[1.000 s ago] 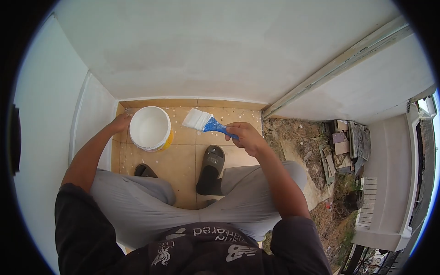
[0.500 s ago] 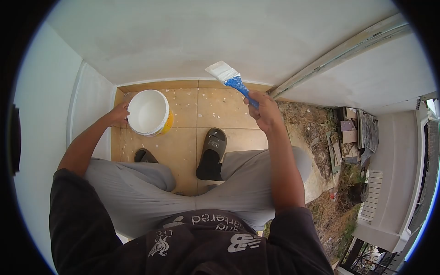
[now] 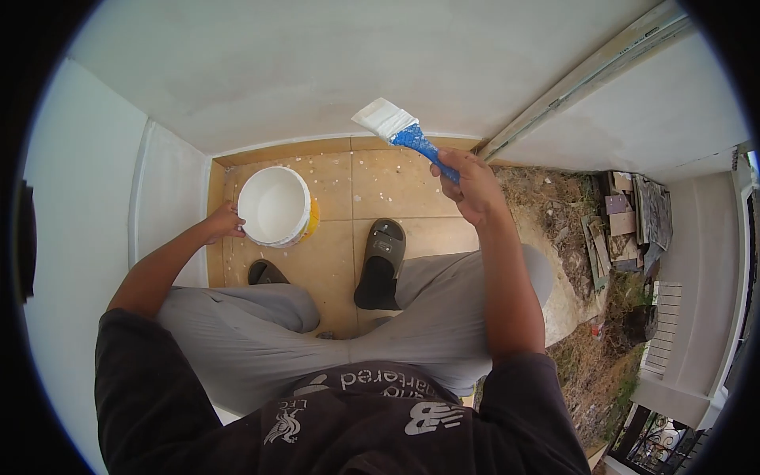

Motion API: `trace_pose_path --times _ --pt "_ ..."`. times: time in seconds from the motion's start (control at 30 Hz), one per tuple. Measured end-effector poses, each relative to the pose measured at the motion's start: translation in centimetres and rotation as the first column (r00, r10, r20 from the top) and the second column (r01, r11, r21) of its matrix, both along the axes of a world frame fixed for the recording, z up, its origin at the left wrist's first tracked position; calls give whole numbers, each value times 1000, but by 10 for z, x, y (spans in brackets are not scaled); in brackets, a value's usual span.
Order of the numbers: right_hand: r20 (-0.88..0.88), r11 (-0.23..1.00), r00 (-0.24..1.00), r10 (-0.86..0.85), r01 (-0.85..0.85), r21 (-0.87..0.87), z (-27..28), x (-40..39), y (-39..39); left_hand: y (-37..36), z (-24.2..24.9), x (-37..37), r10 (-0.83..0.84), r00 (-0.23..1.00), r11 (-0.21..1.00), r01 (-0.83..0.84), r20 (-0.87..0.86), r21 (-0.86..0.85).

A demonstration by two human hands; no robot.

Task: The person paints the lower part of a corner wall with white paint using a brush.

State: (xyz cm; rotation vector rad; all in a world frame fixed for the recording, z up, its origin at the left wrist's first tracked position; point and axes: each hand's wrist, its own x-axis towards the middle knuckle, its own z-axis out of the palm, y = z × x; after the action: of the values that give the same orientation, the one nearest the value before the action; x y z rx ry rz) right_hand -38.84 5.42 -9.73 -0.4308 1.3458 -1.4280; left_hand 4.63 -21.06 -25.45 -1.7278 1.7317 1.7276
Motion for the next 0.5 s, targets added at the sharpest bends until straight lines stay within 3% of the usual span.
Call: trace_pose_path --times 0.17,0.27,0.5 --pt "-20 999 999 41 -41 3 4 11 -1 32 0 -6 92 993 994 -88 -71 61" --pt "-26 999 999 46 -46 7 8 17 -1 45 -16 -3 24 995 982 -4 -100 188" --pt "-10 996 996 94 -94 10 9 24 1 96 43 -28 -9 989 928 64 -151 367"
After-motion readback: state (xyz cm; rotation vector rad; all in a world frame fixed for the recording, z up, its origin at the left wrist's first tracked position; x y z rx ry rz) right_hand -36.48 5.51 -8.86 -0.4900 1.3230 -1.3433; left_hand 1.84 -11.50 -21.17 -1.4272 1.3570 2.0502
